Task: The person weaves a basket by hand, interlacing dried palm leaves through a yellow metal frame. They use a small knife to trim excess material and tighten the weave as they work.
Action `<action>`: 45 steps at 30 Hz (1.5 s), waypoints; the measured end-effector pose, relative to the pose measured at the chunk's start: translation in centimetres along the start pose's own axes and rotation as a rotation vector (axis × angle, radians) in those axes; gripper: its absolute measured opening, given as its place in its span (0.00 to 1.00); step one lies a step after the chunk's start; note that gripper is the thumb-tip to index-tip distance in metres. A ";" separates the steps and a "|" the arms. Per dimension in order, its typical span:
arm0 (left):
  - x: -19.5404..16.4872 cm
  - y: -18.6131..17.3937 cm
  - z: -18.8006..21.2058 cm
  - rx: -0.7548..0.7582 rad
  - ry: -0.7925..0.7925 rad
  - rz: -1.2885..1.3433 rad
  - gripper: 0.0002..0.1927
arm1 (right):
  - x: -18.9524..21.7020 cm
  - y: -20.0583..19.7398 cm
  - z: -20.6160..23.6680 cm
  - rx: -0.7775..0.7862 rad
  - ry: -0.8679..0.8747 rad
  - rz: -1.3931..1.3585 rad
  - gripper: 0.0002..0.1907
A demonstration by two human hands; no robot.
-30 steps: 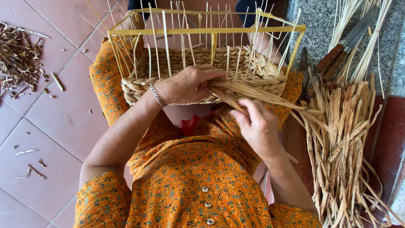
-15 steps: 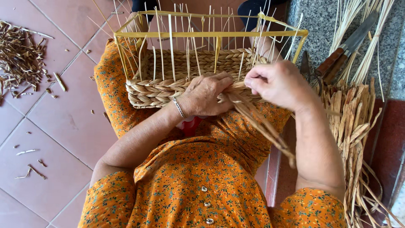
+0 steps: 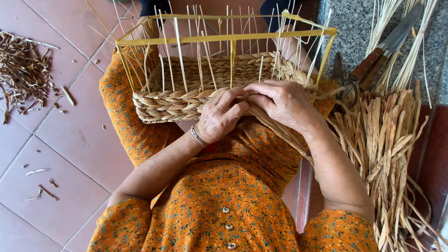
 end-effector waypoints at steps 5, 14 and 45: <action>0.0 -0.5 0.8 0.012 0.037 0.043 0.14 | -1.2 1.4 0.0 -0.129 -0.033 0.279 0.05; 5.4 5.0 -0.9 0.497 -0.399 0.022 0.08 | -3.2 4.1 2.9 -0.192 0.127 0.342 0.04; 5.8 6.4 -4.8 0.603 -0.334 -0.189 0.10 | -0.6 -2.5 4.5 -0.047 0.357 0.121 0.08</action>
Point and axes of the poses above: each hand's wrist, its own z-axis away from the middle knuckle, its own y-axis out of the palm, x = y × z, the point moved 5 cm from there along -z, towards the middle knuckle, and after that the axes turned 6 degrees about -z, right-handed, at the moved point
